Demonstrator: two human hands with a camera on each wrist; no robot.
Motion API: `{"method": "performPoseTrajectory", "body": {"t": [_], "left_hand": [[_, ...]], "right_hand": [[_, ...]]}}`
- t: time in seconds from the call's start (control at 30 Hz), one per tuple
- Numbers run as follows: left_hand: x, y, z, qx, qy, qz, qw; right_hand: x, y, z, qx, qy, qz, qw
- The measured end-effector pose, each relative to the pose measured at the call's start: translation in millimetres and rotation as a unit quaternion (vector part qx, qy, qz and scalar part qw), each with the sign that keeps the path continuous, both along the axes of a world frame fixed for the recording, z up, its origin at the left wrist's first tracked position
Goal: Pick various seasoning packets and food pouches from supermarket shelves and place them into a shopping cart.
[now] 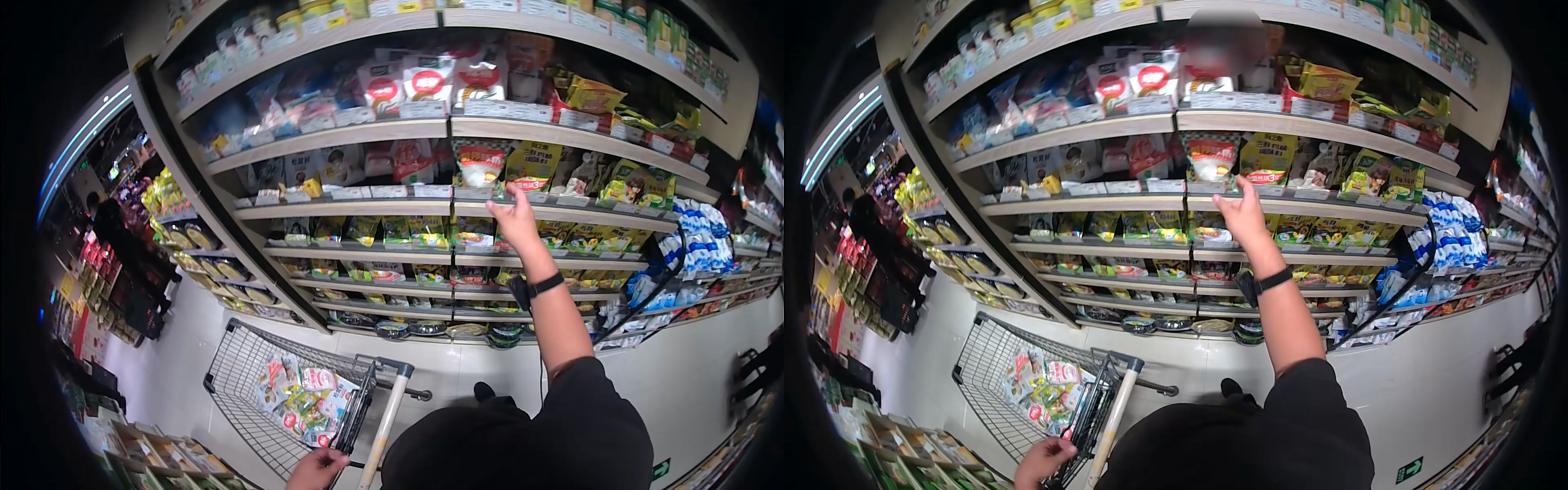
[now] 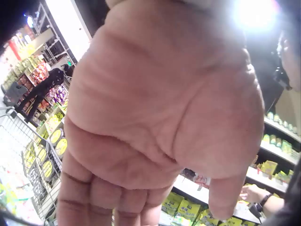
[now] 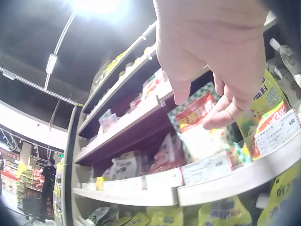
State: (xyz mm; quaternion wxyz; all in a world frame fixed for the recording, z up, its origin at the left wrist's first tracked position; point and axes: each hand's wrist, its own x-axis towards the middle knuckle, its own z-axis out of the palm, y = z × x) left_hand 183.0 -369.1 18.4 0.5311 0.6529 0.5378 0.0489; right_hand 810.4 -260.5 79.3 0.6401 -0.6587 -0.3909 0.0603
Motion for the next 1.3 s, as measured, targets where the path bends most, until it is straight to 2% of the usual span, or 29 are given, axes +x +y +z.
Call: {"method": "performPoseTrajectory", "body": {"t": [0.03, 0.07, 0.1, 0.13, 0.17, 0.2, 0.23, 0.27, 0.3, 0.37, 0.43, 0.47, 0.5, 0.57, 0.6, 0.7, 0.77, 0.83, 0.9, 0.93, 0.97, 1.0, 1.03, 1.07, 1.1, 1.17, 1.2, 1.23, 1.3], "left_hand": [[23.3, -11.2, 4.5, 0.006, 0.045, -0.009, 0.999], [38.5, -16.4, -5.9, 0.018, 0.078, -0.037, 0.996], [53.8, -22.0, -15.6, 0.028, 0.112, -0.063, 0.991], [84.0, -31.1, 3.3, 0.095, 0.155, -0.057, 0.982], [104.9, -36.6, 2.3, 0.116, 0.219, -0.052, 0.967], [124.0, -37.1, -4.3, 0.135, 0.282, -0.048, 0.949], [139.8, -33.3, -15.2, 0.153, 0.345, -0.044, 0.925], [131.0, -33.3, -66.3, 0.148, 0.219, 0.128, 0.956], [148.7, -31.6, -65.9, 0.188, 0.278, 0.142, 0.931], [181.9, -34.3, -64.2, 0.26, 0.393, 0.168, 0.866], [192.7, -32.3, -64.8, 0.272, 0.391, 0.198, 0.857], [194.5, -31.4, -68.6, 0.296, 0.401, 0.195, 0.845], [198.5, -31.6, -69.9, 0.32, 0.41, 0.19, 0.833], [206.8, -32.3, -70.2, 0.317, 0.407, 0.171, 0.839], [210.6, -31.1, -68.2, 0.317, 0.406, 0.16, 0.842], [223.4, -32.5, -65.8, 0.318, 0.392, 0.147, 0.851], [231.4, -34.1, -63.4, 0.323, 0.367, 0.158, 0.858], [234.7, -38.3, -69.2, 0.327, 0.328, 0.179, 0.868], [234.8, -44.0, -66.2, 0.281, 0.193, 0.25, 0.906], [228.4, -43.1, -74.2, 0.306, 0.062, 0.278, 0.908], [223.8, -43.8, -83.2, 0.327, -0.07, 0.304, 0.892], [231.5, -46.4, -66.3, 0.332, -0.157, 0.305, 0.879], [240.3, -43.8, -42.5, 0.337, -0.239, 0.312, 0.855], [238.1, -44.5, -36.7, 0.335, -0.27, 0.304, 0.85], [230.8, -49.3, -31.5, 0.335, -0.297, 0.305, 0.841], [205.0, -48.4, -6.5, 0.181, -0.267, 0.247, 0.914], [196.1, -49.8, 2.1, 0.15, -0.26, 0.268, 0.916], [187.9, -49.9, 8.4, 0.12, -0.255, 0.286, 0.916], [166.2, -45.8, 5.2, 0.175, -0.282, 0.301, 0.894]], "right_hand": [[18.2, 12.3, 9.2, 0.056, -0.05, -0.035, 0.997], [35.0, 20.4, 15.9, 0.058, -0.035, -0.025, 0.997], [52.2, 35.3, 14.5, 0.063, -0.082, -0.047, 0.994], [62.7, 44.7, 18.5, 0.023, -0.043, -0.029, 0.998], [71.0, 52.9, 21.1, -0.02, -0.005, -0.009, 1.0], [76.7, 59.2, 22.5, -0.028, -0.049, -0.025, 0.998], [84.5, 67.9, 16.3, -0.03, -0.048, -0.002, 0.998], [85.2, 66.6, 20.7, -0.05, -0.007, 0.052, 0.997], [84.5, 64.1, 27.7, -0.071, 0.033, 0.107, 0.991], [88.0, 67.5, 29.5, -0.096, 0.039, 0.14, 0.985], [90.4, 67.8, 34.1, -0.122, 0.04, 0.181, 0.975], [97.7, 78.6, 23.9, -0.132, -0.002, 0.192, 0.972], [97.1, 79.3, 21.6, -0.074, -0.084, 0.173, 0.979], [92.7, 77.2, 14.7, 0.048, -0.243, 0.124, 0.961], [85.3, 68.8, 24.1, 0.063, -0.217, 0.163, 0.96], [61.0, 36.4, 38.5, 0.158, -0.3, 0.164, 0.926], [39.7, 14.8, 39.5, 0.189, -0.309, 0.233, 0.903], [8.6, -4.4, 35.2, 0.227, -0.197, 0.384, 0.873], [-24.8, -23.1, 35.4, 0.198, -0.136, 0.475, 0.846], [-50.1, -31.7, 26.3, 0.149, 0.001, 0.537, 0.83], [-74.9, -39.6, 16.9, 0.094, 0.137, 0.585, 0.794], [-96.1, -44.6, 6.5, -0.024, 0.165, 0.612, 0.773], [-115.3, -48.5, -1.6, -0.145, 0.189, 0.636, 0.734], [-130.1, -57.3, 16.8, -0.175, 0.176, 0.657, 0.712], [-153.6, -55.9, 4.5, -0.182, 0.205, 0.666, 0.694], [-202.1, -54.2, -29.6, -0.208, 0.26, 0.679, 0.654], [-215.5, -54.8, -24.7, -0.257, 0.269, 0.676, 0.636], [-229.2, -51.9, -29.1, -0.236, 0.295, 0.696, 0.611], [-256.1, -46.9, -47.0, -0.265, 0.36, 0.697, 0.561]]}}
